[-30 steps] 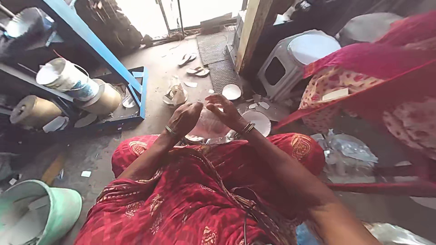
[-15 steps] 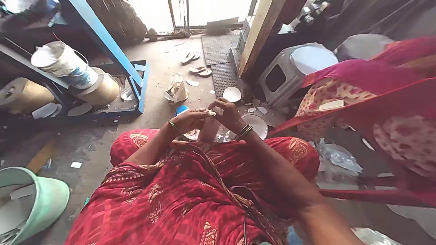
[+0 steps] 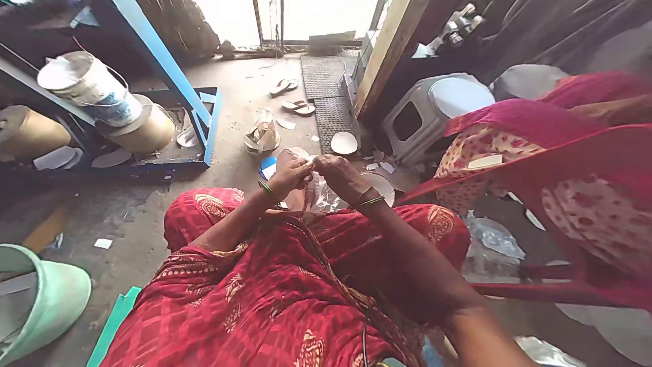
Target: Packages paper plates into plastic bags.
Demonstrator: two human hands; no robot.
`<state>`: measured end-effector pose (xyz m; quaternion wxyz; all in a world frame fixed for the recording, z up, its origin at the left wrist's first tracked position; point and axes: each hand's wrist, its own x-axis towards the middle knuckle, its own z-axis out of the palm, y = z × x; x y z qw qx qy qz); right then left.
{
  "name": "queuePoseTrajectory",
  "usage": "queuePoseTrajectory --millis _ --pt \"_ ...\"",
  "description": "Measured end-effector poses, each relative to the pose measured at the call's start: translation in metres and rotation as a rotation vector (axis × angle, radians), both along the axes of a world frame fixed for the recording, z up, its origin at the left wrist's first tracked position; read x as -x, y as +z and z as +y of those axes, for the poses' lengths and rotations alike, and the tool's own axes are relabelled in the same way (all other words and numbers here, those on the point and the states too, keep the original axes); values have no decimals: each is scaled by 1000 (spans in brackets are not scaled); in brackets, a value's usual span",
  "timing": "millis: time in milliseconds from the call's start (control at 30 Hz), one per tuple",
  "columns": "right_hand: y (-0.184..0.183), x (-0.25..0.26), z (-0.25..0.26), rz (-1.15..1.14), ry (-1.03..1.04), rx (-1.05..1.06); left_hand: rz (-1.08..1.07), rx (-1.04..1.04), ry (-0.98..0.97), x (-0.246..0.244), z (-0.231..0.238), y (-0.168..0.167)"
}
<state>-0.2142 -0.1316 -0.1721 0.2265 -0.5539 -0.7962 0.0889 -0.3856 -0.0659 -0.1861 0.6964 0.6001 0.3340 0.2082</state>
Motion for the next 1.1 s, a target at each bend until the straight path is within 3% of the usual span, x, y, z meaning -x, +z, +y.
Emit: queuePoseTrajectory --millis 133,200,267,367,467,600,767,867,967,1100 --pt "18 -2 11 -194 42 -29 441 -826 -172 12 9 25" --pt "34 -7 16 -281 100 -84 639 -1105 -159 11 9 42" --pt "53 -16 20 -333 160 -213 647 -1269 -108 11 16 61" --pt "91 -28 15 -404 213 -333 549 -1245 -95 12 27 95" --pt "104 -43 -1 -454 225 -369 446 -1206 -50 15 41 95" --pt "65 -51 -32 -442 220 -316 575 -1164 -87 12 34 51" --pt "5 -51 -52 -393 162 -323 736 -1169 -323 7 2 14" --pt "7 -37 -50 -452 114 -358 835 -1237 -414 3 3 27" --pt "20 -34 -52 -547 66 -372 819 -1357 -347 11 15 33" --pt "24 -31 -53 -586 188 -307 786 -1413 -275 11 23 36"
